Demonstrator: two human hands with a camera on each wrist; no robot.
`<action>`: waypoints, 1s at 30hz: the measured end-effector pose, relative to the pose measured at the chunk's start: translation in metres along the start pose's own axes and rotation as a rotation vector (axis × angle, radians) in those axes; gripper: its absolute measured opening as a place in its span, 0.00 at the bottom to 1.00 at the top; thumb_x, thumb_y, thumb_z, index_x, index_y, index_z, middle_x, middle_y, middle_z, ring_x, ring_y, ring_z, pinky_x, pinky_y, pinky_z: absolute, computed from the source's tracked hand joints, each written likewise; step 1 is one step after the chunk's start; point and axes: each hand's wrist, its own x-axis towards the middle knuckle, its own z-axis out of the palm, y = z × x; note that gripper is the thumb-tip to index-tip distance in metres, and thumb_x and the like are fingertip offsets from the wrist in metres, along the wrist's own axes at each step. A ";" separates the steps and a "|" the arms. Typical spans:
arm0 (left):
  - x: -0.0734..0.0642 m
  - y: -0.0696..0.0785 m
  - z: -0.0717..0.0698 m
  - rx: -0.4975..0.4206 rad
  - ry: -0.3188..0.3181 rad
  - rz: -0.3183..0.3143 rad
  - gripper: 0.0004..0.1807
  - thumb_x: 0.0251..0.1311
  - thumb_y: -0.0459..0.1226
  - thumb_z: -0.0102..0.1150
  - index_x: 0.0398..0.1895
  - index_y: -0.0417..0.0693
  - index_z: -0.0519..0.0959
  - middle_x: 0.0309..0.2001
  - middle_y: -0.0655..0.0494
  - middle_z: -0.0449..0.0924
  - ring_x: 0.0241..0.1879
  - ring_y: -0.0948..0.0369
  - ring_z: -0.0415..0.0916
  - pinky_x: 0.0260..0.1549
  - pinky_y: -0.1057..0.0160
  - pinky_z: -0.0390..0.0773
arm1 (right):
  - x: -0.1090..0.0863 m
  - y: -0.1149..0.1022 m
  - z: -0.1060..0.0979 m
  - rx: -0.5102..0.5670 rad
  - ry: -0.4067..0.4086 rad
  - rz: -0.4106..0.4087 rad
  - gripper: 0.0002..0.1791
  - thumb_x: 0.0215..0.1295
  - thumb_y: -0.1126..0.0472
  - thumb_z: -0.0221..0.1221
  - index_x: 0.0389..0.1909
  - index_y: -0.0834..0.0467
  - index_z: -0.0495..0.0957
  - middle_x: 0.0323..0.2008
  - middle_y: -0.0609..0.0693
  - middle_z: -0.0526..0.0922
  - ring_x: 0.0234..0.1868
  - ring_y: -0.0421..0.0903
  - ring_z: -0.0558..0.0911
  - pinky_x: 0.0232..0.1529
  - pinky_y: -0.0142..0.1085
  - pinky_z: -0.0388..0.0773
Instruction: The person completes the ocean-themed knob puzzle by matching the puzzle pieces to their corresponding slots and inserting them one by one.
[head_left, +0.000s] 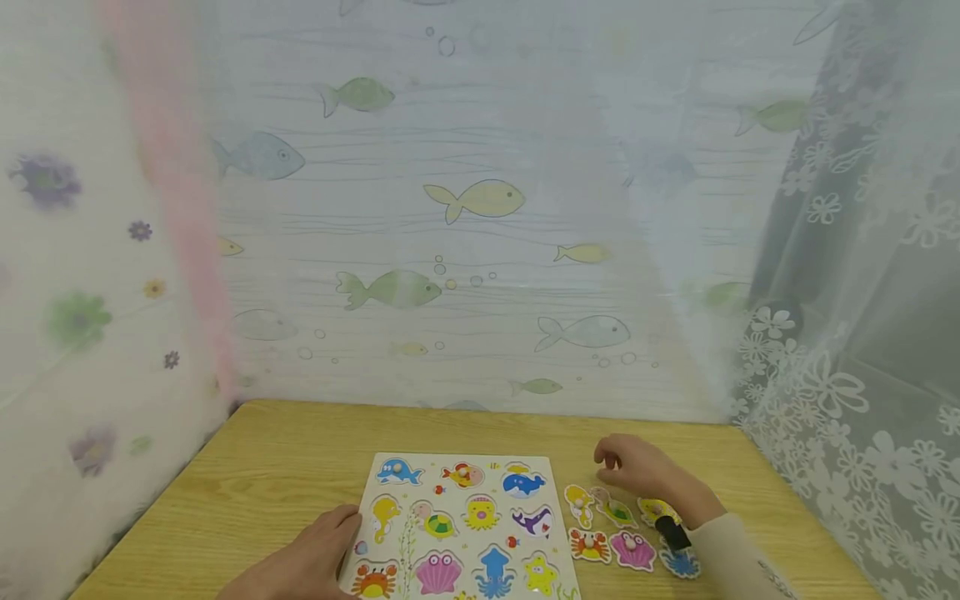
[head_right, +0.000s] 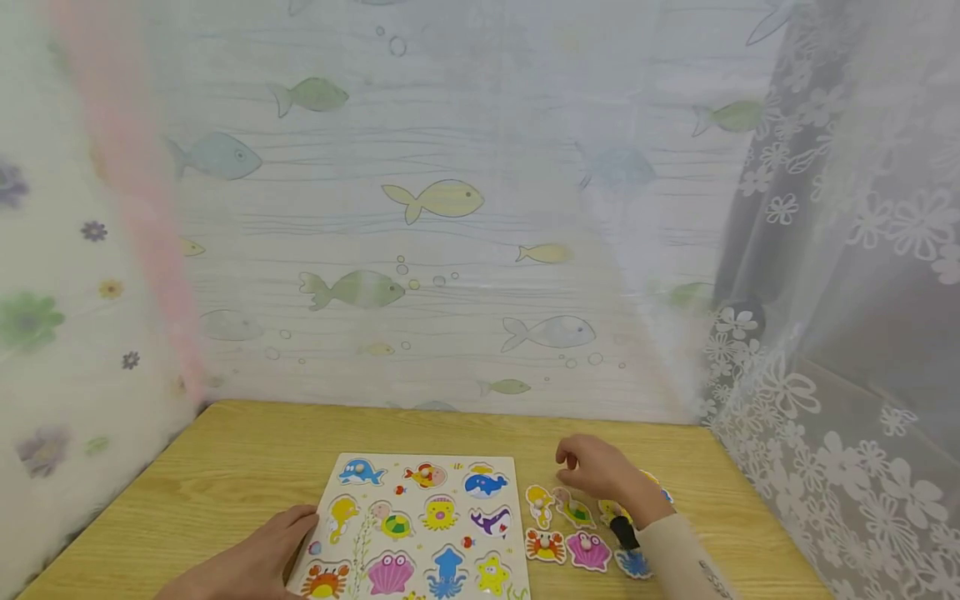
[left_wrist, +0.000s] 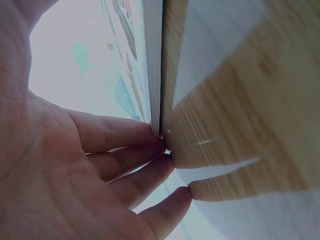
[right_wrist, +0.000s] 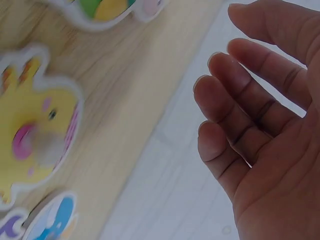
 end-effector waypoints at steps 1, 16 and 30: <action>0.000 0.000 0.000 0.001 -0.001 0.000 0.61 0.37 0.71 0.64 0.65 0.34 0.64 0.62 0.46 0.62 0.59 0.49 0.62 0.54 0.42 0.67 | -0.003 0.003 -0.001 0.000 0.003 0.010 0.08 0.59 0.60 0.64 0.37 0.57 0.79 0.28 0.40 0.74 0.30 0.38 0.71 0.32 0.37 0.72; -0.003 0.004 -0.003 0.062 0.028 0.034 0.57 0.37 0.72 0.62 0.61 0.38 0.67 0.60 0.49 0.65 0.56 0.51 0.64 0.53 0.45 0.69 | -0.047 0.051 -0.023 0.048 0.031 0.139 0.08 0.60 0.59 0.63 0.38 0.58 0.79 0.29 0.43 0.74 0.29 0.39 0.70 0.30 0.37 0.71; -0.002 0.003 -0.004 0.073 0.032 0.061 0.56 0.37 0.71 0.63 0.59 0.37 0.67 0.59 0.46 0.66 0.55 0.50 0.65 0.52 0.45 0.69 | -0.069 0.082 -0.023 0.098 -0.013 0.262 0.07 0.58 0.60 0.64 0.35 0.58 0.79 0.28 0.45 0.74 0.30 0.43 0.70 0.30 0.38 0.70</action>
